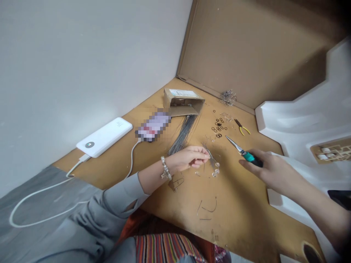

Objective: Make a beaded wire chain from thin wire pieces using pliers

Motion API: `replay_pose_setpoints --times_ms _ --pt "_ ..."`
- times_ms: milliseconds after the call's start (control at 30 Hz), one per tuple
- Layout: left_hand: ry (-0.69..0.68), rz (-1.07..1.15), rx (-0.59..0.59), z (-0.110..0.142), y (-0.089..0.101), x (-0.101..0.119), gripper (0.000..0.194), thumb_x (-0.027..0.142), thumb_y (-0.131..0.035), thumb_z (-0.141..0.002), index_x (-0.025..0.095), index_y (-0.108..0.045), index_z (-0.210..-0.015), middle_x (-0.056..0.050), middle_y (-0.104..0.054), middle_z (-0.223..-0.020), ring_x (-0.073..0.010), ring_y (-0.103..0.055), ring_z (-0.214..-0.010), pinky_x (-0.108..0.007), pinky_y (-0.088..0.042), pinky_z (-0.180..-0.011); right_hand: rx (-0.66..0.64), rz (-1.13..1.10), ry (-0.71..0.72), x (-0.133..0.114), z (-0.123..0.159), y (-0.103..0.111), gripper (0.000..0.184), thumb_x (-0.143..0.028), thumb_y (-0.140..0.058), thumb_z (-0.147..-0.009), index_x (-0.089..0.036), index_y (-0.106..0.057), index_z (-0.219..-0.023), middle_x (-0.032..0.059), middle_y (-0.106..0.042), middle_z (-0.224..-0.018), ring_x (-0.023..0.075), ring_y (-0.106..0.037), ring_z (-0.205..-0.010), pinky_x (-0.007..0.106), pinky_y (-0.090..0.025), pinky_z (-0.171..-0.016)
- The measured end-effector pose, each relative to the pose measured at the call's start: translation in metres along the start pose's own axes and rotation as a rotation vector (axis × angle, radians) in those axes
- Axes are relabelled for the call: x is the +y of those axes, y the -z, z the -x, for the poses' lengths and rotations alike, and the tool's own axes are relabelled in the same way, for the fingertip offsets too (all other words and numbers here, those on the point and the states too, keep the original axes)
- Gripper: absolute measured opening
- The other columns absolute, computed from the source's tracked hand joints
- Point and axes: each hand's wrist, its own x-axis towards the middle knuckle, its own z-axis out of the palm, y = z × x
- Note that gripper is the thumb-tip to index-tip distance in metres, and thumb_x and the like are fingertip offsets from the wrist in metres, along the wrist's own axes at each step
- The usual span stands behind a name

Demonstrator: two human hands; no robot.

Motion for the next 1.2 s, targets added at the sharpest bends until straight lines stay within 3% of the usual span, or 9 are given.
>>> replay_pose_setpoints --times_ms 100,300,600,900,1200 --pt "0.029 0.123 -0.089 0.002 0.000 0.004 0.008 0.014 -0.057 -0.076 0.011 -0.049 -0.076 0.004 -0.044 -0.062 -0.0001 -0.028 -0.043 -0.015 -0.016 -0.039 -0.198 -0.052 -0.113 0.010 0.001 -0.020 0.041 -0.057 -0.037 -0.083 -0.024 -0.058 -0.095 0.0051 -0.066 -0.068 0.0226 -0.062 -0.061 0.028 -0.037 -0.052" --pt "0.089 0.190 -0.131 0.004 -0.001 0.006 0.008 0.012 -0.057 -0.076 0.011 -0.049 -0.078 0.004 -0.041 -0.060 -0.0003 -0.026 -0.042 -0.014 -0.016 -0.038 -0.292 0.092 -0.174 0.019 0.011 -0.068 0.039 -0.051 -0.034 -0.085 -0.019 -0.055 -0.093 0.0122 -0.068 -0.086 0.0289 -0.065 -0.081 0.035 -0.041 -0.063" --pt "0.068 0.186 -0.101 0.002 0.000 0.002 0.007 0.014 -0.055 -0.077 0.012 -0.050 -0.081 0.003 -0.042 -0.062 -0.0004 -0.027 -0.042 -0.014 -0.016 -0.038 -0.145 0.249 -0.193 0.027 0.015 -0.102 0.039 -0.045 -0.034 -0.090 -0.011 -0.053 -0.092 0.0163 -0.067 -0.079 0.0309 -0.067 -0.078 0.036 -0.045 -0.059" --pt "0.050 0.154 -0.090 0.002 -0.002 0.003 0.009 0.016 -0.057 -0.077 0.013 -0.049 -0.078 0.006 -0.037 -0.056 -0.0012 -0.026 -0.041 -0.015 -0.016 -0.038 -0.150 0.273 -0.181 0.024 0.016 -0.113 0.039 -0.043 -0.036 -0.090 -0.009 -0.055 -0.093 0.0181 -0.065 -0.084 0.0305 -0.066 -0.081 0.034 -0.045 -0.060" --pt "-0.050 -0.031 0.076 -0.001 -0.002 -0.003 0.020 0.026 -0.065 -0.075 0.013 -0.049 -0.075 0.008 -0.033 -0.055 -0.0005 -0.024 -0.042 -0.017 -0.013 -0.040 -0.031 0.300 -0.150 0.021 0.021 -0.120 0.041 -0.042 -0.031 -0.092 -0.009 -0.054 -0.099 0.0165 -0.061 -0.087 0.0287 -0.063 -0.083 0.031 -0.042 -0.057"
